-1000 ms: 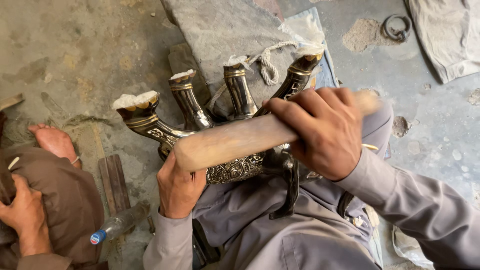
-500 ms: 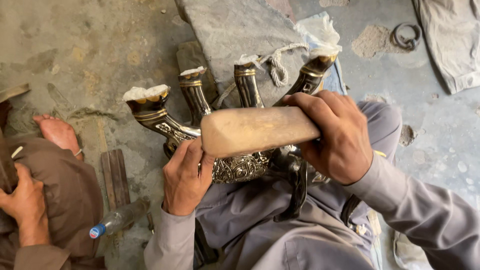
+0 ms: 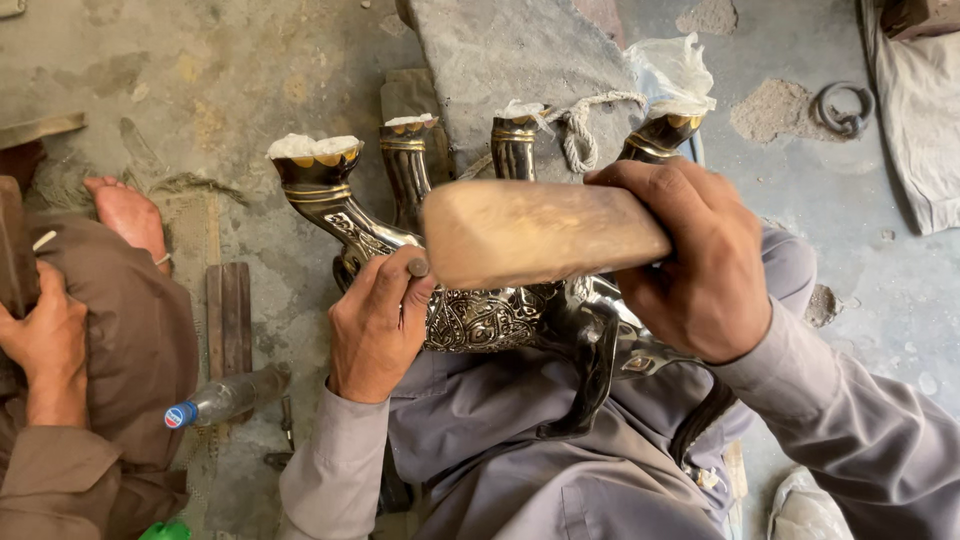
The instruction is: The person sits cross-legged on the floor holding a brass elephant figurine in their lap, positioning a punch against the engraved surface and striking it with a wooden mallet to emboss the decorative pattern. They reposition the punch repeatedly across different areas of the figurine's body and legs.
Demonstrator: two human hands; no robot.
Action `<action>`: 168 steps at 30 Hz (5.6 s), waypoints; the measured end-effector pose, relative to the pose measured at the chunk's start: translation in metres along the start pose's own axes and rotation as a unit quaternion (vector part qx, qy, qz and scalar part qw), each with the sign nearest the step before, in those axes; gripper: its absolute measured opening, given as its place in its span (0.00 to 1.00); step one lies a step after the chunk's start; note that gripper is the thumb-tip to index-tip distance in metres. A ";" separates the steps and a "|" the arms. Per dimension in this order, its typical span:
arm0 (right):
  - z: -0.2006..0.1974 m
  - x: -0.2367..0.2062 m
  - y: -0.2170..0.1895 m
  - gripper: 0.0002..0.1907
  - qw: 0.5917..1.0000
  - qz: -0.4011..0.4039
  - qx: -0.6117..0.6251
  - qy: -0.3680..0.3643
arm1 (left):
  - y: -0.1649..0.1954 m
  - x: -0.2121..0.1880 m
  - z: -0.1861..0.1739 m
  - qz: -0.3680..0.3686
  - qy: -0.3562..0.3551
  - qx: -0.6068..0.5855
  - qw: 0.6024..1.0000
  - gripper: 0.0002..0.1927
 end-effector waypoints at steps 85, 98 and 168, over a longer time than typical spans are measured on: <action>0.017 0.023 -0.053 0.28 0.982 -0.134 -0.087 -0.101 | -0.019 -0.077 0.021 -0.054 0.165 0.100 0.980 0.16; 0.010 0.021 -0.060 0.22 0.973 -0.144 -0.173 -0.051 | -0.007 -0.070 0.017 -0.021 0.164 0.105 0.981 0.19; 0.018 -0.034 0.021 0.22 0.994 0.035 -0.083 -0.059 | 0.010 0.010 0.001 0.018 -0.120 -0.024 0.992 0.14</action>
Point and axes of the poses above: each hand's wrist, its own x-axis towards the middle knuckle, its own z-axis out of the palm, y = z × x, the point moved 9 cm from there along x, towards the middle knuckle, and after that the axes turned 1 degree about y, right-handed, at the moved point
